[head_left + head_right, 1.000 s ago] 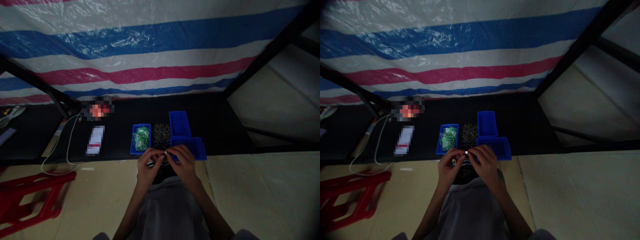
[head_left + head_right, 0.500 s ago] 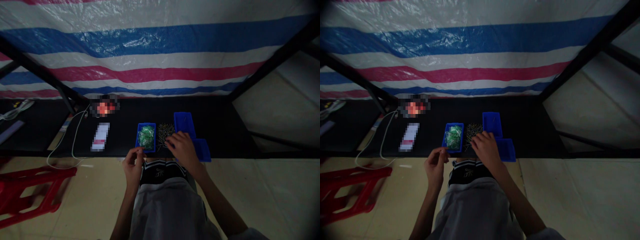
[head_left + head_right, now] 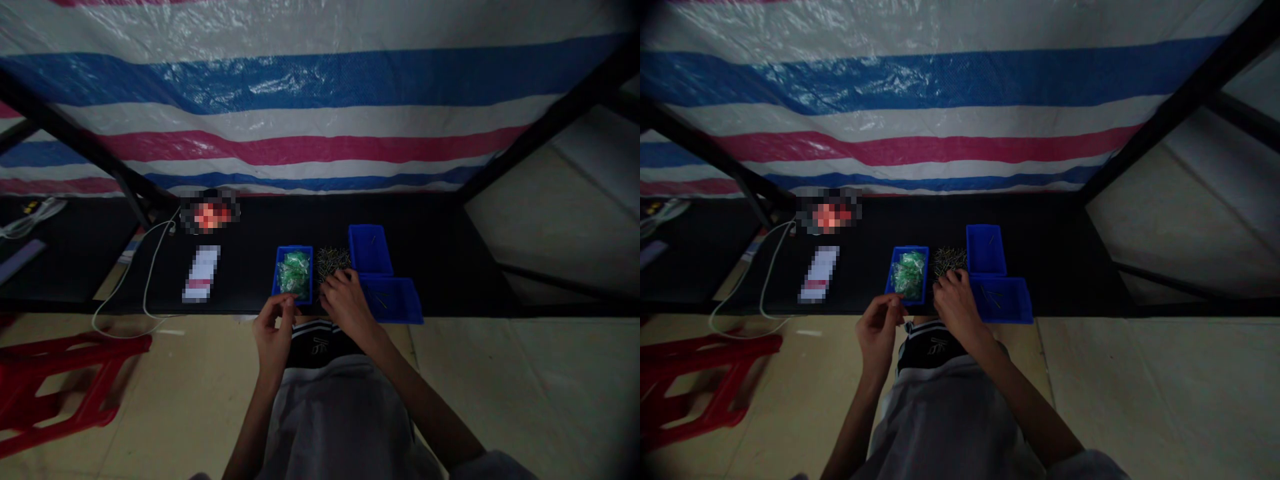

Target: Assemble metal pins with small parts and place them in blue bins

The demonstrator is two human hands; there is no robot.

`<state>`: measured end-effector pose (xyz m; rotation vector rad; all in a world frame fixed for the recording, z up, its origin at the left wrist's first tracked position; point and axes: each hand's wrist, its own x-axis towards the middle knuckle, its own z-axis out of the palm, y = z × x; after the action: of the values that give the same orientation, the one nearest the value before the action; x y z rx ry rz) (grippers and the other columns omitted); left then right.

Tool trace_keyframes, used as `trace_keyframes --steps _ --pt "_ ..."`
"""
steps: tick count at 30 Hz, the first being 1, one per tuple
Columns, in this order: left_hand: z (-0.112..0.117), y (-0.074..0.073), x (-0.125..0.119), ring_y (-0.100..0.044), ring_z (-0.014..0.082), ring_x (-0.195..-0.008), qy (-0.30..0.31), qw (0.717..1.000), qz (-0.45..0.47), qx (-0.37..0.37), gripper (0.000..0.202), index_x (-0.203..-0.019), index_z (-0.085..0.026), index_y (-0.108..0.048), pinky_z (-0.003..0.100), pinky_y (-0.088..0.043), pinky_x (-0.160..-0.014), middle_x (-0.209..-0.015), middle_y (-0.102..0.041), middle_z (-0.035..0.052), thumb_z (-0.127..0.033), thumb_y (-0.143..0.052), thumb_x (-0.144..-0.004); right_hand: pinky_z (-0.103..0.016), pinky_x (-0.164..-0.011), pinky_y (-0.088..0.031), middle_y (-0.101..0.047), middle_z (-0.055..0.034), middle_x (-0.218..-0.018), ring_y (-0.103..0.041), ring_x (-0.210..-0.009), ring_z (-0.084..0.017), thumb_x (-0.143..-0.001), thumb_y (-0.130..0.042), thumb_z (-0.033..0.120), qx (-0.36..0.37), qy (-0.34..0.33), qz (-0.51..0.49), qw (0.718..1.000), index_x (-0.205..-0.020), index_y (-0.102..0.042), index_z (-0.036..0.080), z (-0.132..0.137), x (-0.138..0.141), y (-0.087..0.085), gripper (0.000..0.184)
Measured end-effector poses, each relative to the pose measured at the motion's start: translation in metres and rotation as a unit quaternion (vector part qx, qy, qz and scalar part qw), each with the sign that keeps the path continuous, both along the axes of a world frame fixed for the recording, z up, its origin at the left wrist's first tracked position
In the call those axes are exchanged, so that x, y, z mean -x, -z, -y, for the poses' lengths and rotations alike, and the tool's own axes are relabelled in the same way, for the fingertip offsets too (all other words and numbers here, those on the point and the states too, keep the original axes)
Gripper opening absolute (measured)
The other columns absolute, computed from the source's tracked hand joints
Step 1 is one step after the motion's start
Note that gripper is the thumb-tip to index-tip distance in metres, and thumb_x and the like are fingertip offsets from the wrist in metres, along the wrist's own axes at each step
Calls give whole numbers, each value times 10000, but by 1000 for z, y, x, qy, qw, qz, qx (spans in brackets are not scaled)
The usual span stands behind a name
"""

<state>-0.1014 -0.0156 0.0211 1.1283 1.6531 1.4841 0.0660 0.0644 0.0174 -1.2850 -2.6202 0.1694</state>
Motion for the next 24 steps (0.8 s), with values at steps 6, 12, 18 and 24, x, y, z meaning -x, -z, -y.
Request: trace_keyframes --steps 6,12,18,24 --pt "0 -2 -2 -657 130 -645 37 996 -75 -18 171 -994 -197 -769 228 -511 -633 -722 -714 -6 -345 -683 -994 -439 -929 -389 -727 -32 -884 -601 -953 -242 -907 -747 162 34 38 -87 995 -797 -662 224 2 -17 -13 152" --pt "-8 0 -14 -636 120 -654 185 960 -203 -56 270 -1269 -240 -730 229 -518 -641 -890 -738 13 -260 -657 -1010 -373 -794 -406 -649 18 -777 -596 -843 -202 -890 -740 132 67 61 -186 978 -806 -642 229 18 -34 -32 161" --pt "-11 5 -29 -714 165 -847 230 946 -210 -96 137 -1052 -217 -766 259 -550 -757 -951 -755 51 -220 -632 -1024 -323 -765 -500 -631 -1 -818 -607 -812 -180 -952 -650 134 73 48 -288 954 -865 -647 235 35 -40 -43 133" --pt "-13 -8 -37 -646 130 -699 158 975 -118 -99 90 -1015 -209 -781 227 -505 -611 -937 -740 46 -220 -700 -977 -310 -806 -579 -694 -35 -988 -677 -870 -177 -973 -629 163 96 75 -398 909 -1225 -656 250 46 -37 -35 268"
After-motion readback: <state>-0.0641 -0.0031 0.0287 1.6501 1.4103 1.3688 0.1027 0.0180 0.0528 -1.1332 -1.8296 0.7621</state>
